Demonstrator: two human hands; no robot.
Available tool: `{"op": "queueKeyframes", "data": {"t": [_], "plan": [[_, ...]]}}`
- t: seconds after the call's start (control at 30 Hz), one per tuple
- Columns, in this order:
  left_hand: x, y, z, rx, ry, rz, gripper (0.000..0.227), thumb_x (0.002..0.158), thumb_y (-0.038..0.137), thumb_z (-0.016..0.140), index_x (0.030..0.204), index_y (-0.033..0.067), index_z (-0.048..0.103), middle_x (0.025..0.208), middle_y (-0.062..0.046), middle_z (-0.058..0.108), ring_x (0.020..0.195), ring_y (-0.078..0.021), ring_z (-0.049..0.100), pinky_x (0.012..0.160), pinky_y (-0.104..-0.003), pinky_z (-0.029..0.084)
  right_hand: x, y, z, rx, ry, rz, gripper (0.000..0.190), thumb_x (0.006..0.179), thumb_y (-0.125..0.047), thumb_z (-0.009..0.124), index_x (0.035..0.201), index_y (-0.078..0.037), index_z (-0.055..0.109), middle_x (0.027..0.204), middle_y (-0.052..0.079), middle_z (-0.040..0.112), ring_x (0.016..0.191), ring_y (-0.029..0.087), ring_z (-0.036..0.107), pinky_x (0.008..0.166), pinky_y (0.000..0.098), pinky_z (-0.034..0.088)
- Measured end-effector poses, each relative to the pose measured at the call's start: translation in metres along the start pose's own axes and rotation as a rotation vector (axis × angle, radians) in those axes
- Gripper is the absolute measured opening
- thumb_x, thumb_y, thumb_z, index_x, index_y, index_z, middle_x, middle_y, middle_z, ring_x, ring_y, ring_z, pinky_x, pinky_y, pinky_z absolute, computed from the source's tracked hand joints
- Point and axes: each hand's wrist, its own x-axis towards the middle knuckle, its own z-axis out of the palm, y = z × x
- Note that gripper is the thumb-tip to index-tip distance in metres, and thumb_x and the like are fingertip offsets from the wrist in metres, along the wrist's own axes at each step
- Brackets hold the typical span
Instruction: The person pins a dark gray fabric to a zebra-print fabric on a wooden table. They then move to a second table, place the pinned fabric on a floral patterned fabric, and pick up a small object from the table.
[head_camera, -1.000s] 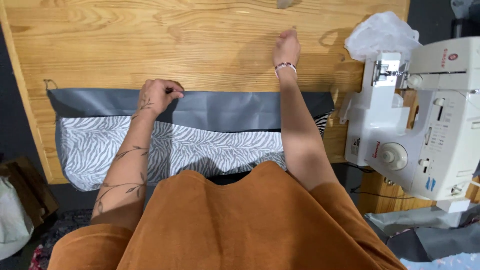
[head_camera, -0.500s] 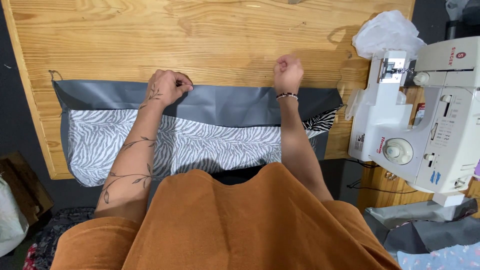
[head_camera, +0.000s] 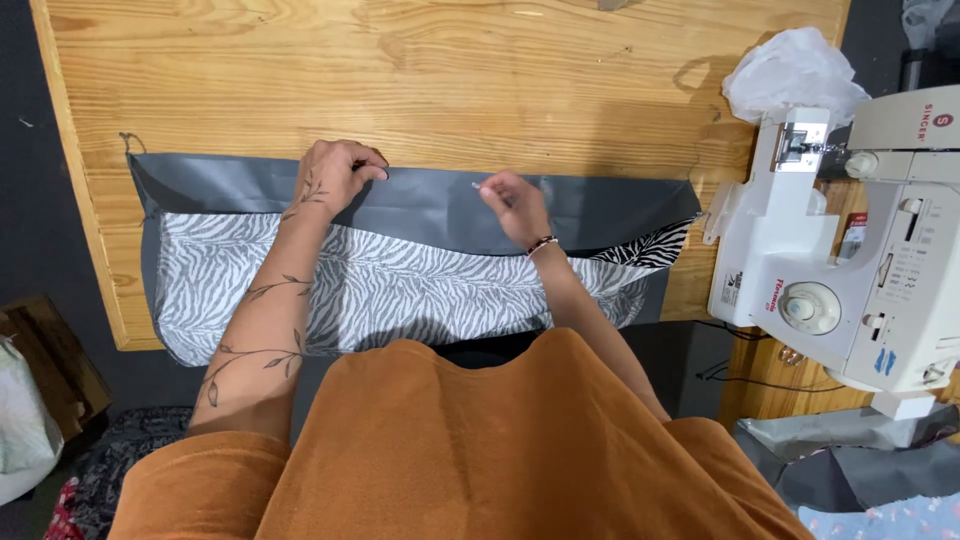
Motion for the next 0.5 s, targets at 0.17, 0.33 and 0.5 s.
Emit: {"op": "queueKeyframes", "data": {"t": [0.17, 0.33, 0.5], "plan": [[0.008, -0.004, 0.002, 0.003, -0.021, -0.073, 0.004, 0.089, 0.024, 0.08, 0.092, 0.0256, 0.079, 0.09, -0.002, 0.075, 0.093, -0.0253, 0.071, 0.08, -0.04, 0.056, -0.011, -0.002, 0.011, -0.322, -0.061, -0.29, 0.005, 0.091, -0.03, 0.075, 0.092, -0.025, 0.074, 0.086, -0.005, 0.072, 0.099, 0.019, 0.061, 0.098, 0.0333, 0.042], [0.011, 0.011, -0.003, 0.01, -0.047, -0.183, 0.008, 0.083, 0.022, 0.082, 0.089, 0.0278, 0.079, 0.086, 0.0, 0.075, 0.093, -0.029, 0.072, 0.08, -0.044, 0.056, 0.0, -0.025, 0.036, -0.348, 0.01, -0.276, 0.003, 0.091, -0.027, 0.075, 0.093, -0.027, 0.073, 0.085, -0.004, 0.068, 0.09, 0.022, 0.068, 0.084, 0.0362, 0.053], [0.014, 0.008, -0.002, 0.048, -0.055, -0.204, 0.009, 0.08, 0.028, 0.082, 0.087, 0.0326, 0.079, 0.085, 0.003, 0.075, 0.093, -0.0278, 0.072, 0.081, -0.043, 0.056, 0.029, -0.05, 0.079, -0.058, -0.041, -0.248, 0.009, 0.089, -0.015, 0.075, 0.097, -0.018, 0.073, 0.086, 0.004, 0.068, 0.082, 0.017, 0.07, 0.075, 0.0278, 0.06]]}}
